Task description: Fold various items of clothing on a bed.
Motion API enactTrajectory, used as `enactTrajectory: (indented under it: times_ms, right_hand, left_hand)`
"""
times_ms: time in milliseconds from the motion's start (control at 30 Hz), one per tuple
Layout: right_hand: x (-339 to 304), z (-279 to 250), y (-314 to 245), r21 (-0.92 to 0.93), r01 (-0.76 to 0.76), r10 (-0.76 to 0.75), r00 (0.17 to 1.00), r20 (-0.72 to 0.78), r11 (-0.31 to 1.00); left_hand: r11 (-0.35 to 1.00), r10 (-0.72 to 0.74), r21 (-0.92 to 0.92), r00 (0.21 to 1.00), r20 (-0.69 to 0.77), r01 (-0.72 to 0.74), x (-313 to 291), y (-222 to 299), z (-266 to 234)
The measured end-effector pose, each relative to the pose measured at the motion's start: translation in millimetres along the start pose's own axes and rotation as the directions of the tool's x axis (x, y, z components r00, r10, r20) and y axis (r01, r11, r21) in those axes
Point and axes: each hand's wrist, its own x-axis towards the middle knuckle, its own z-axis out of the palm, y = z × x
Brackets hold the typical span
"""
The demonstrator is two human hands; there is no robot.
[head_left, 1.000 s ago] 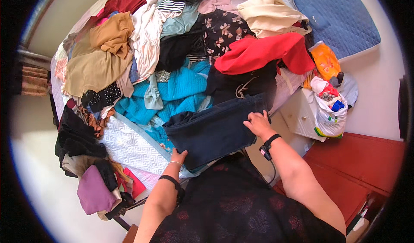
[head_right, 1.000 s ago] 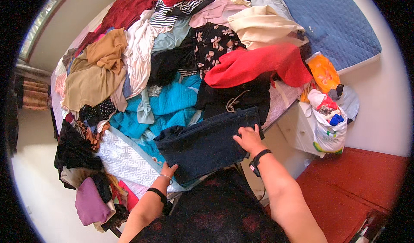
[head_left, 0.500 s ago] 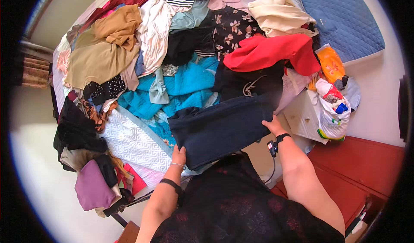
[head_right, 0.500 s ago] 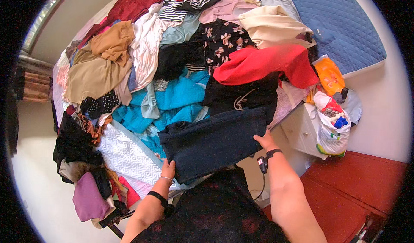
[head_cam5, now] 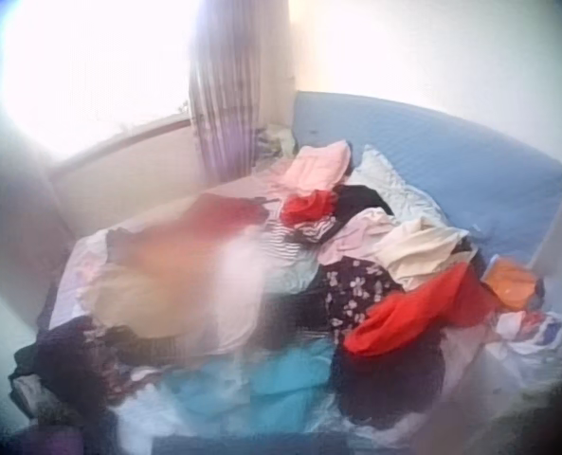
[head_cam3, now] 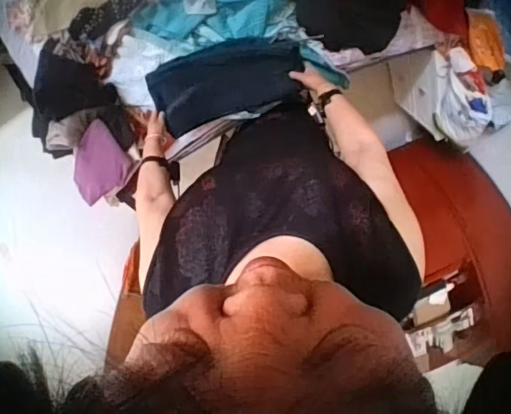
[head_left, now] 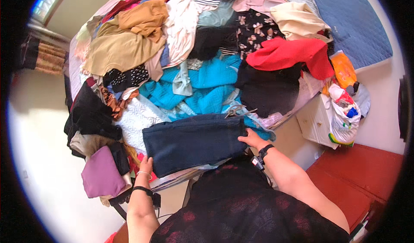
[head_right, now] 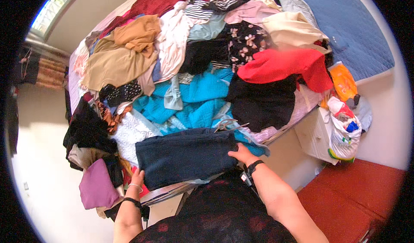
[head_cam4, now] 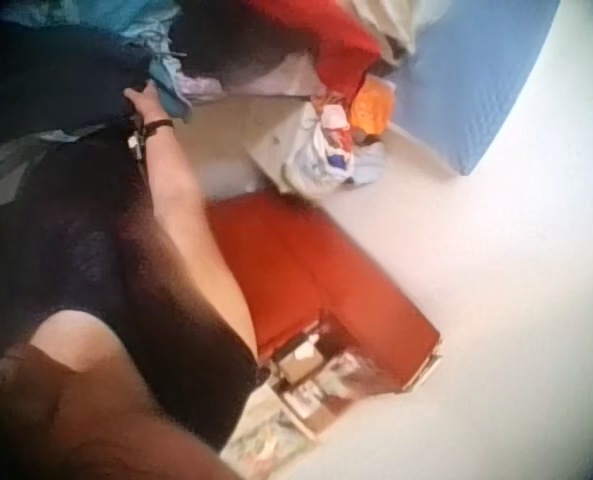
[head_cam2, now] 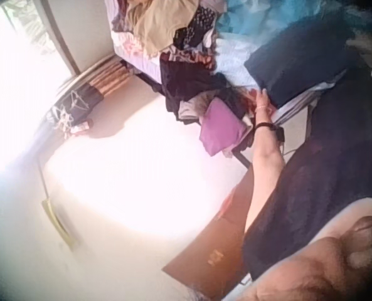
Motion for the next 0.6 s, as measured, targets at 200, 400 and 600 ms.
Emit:
enactTrajectory:
  times_ms: [200,400,600]
  right_hand:
    - [8,43,-16,0.404,0.053,-0.082,0.995,0.054,0.913]
    - [-33,41,-75,0.463,-0.115,-0.041,0.949,0.314,0.879]
    - [-95,72,-205,0.397,-0.032,-0.146,0.9,0.41,0.917]
  left_hand:
    - [0.999,-0.011,-0.039,0.973,-0.229,0.002,14,16,53]
    - [0.991,0.058,-0.107,0.976,-0.21,-0.082,-5,37,20]
    - [0.928,0.141,-0.29,0.942,-0.305,-0.234,-75,40,-160]
